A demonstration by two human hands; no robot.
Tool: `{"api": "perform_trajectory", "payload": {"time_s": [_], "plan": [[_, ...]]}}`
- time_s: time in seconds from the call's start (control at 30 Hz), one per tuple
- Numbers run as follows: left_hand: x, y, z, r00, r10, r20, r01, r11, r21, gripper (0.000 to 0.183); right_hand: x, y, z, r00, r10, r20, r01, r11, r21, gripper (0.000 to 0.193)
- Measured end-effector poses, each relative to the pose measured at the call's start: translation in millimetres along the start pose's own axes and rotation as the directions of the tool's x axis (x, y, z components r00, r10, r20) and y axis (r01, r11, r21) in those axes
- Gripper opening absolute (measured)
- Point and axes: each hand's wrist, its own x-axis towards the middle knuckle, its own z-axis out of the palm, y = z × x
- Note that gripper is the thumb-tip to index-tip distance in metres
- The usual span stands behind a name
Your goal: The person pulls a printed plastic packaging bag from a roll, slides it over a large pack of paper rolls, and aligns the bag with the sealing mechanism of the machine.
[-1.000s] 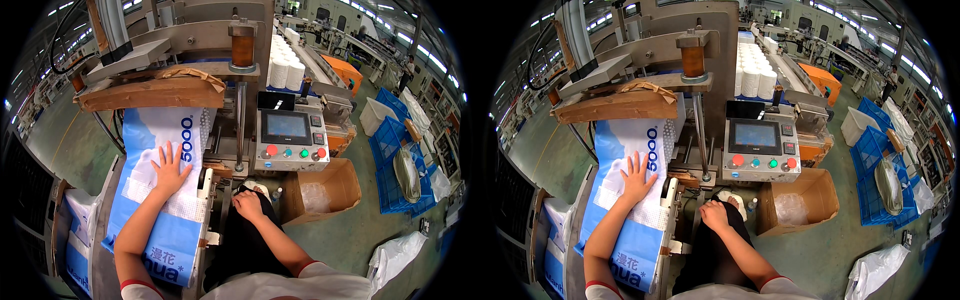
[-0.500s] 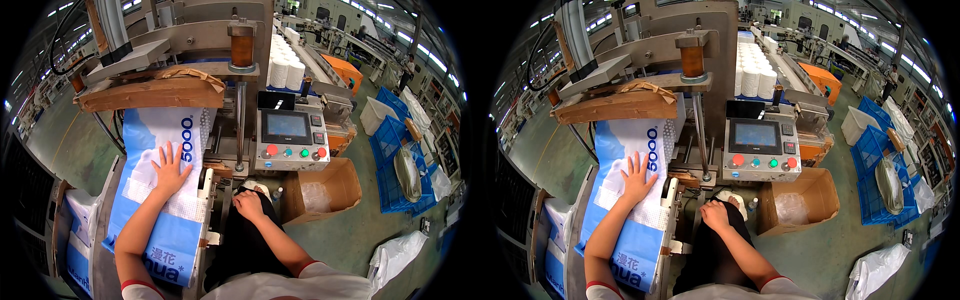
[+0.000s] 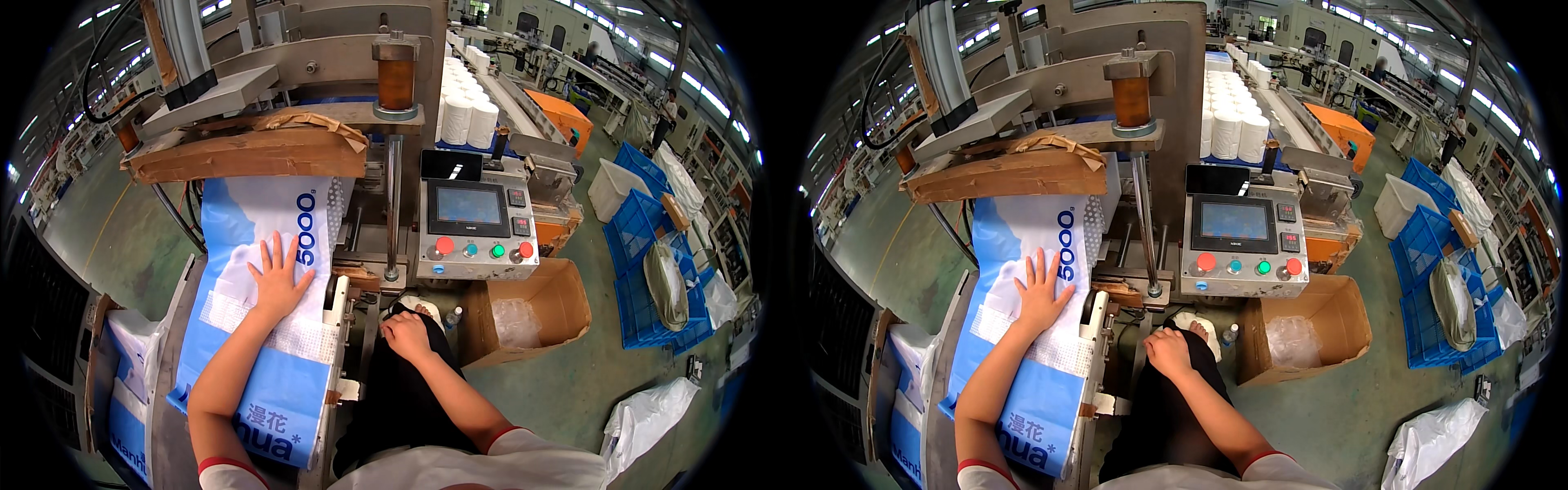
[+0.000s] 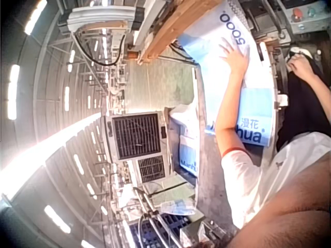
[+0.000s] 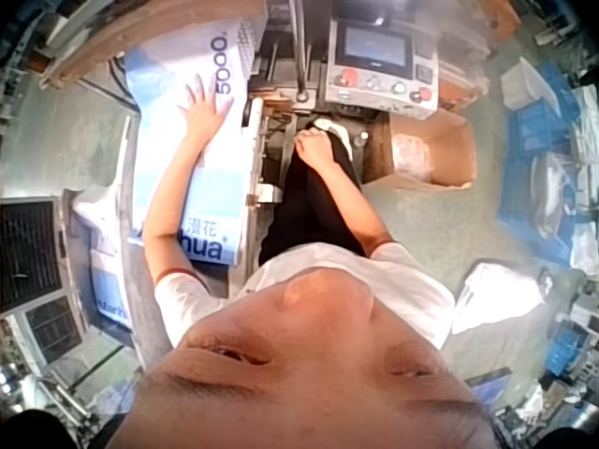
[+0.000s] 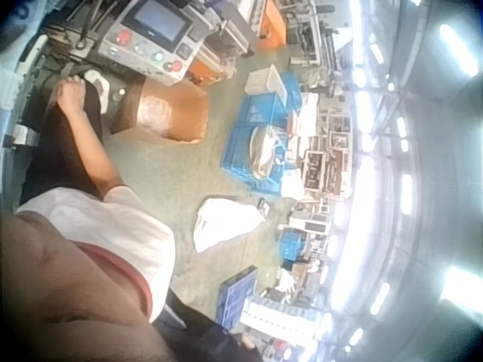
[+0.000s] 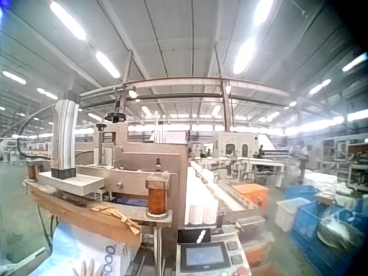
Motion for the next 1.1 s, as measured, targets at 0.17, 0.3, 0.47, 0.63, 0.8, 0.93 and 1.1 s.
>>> {"api": "perform_trajectory", "payload": {"time_s": [0.17, 0.3, 0.47, 0.63, 0.8, 0.93, 1.1], "plan": [[-0.1, 0.4, -0.9, 1.0, -0.006, 0.005, 0.006, 1.0, 0.0, 0.079, -0.1, -0.2, -0.5, 1.0, -0.011, -0.009, 0.011, 1.0, -0.013, 0.01], [-0.1, 0.7, -0.3, 1.0, -0.002, -0.002, 0.002, 1.0, -0.005, 0.078, -0.6, 1.8, 1.9, 0.998, -0.038, -0.055, 0.038, 0.999, -0.007, 0.009], [0.2, -0.8, 1.5, 1.0, 0.001, -0.009, -0.001, 1.0, -0.001, 0.078, -0.7, 0.9, 1.7, 0.997, -0.037, -0.062, 0.037, 0.999, -0.007, 0.009], [-0.4, 0.4, -0.8, 1.0, 0.002, -0.007, -0.002, 1.0, -0.005, 0.078, 0.0, -0.2, -0.8, 1.0, -0.009, -0.009, 0.009, 1.0, -0.017, 0.01], [-0.1, 0.3, -0.8, 1.0, 0.001, -0.001, -0.001, 1.0, -0.008, 0.078, -0.6, 1.9, 1.9, 1.0, -0.012, -0.016, 0.012, 1.0, -0.01, 0.01], [0.2, 0.3, -0.6, 1.0, -0.002, 0.002, 0.002, 1.0, -0.014, 0.078, -0.6, 1.6, 1.3, 1.0, -0.015, -0.021, 0.015, 1.0, -0.01, 0.01], [0.2, -0.8, 0.6, 1.0, -0.003, 0.005, 0.004, 1.0, -0.005, 0.079, -0.4, 0.4, -0.8, 1.0, -0.011, -0.02, 0.011, 1.0, -0.005, 0.01]]}}
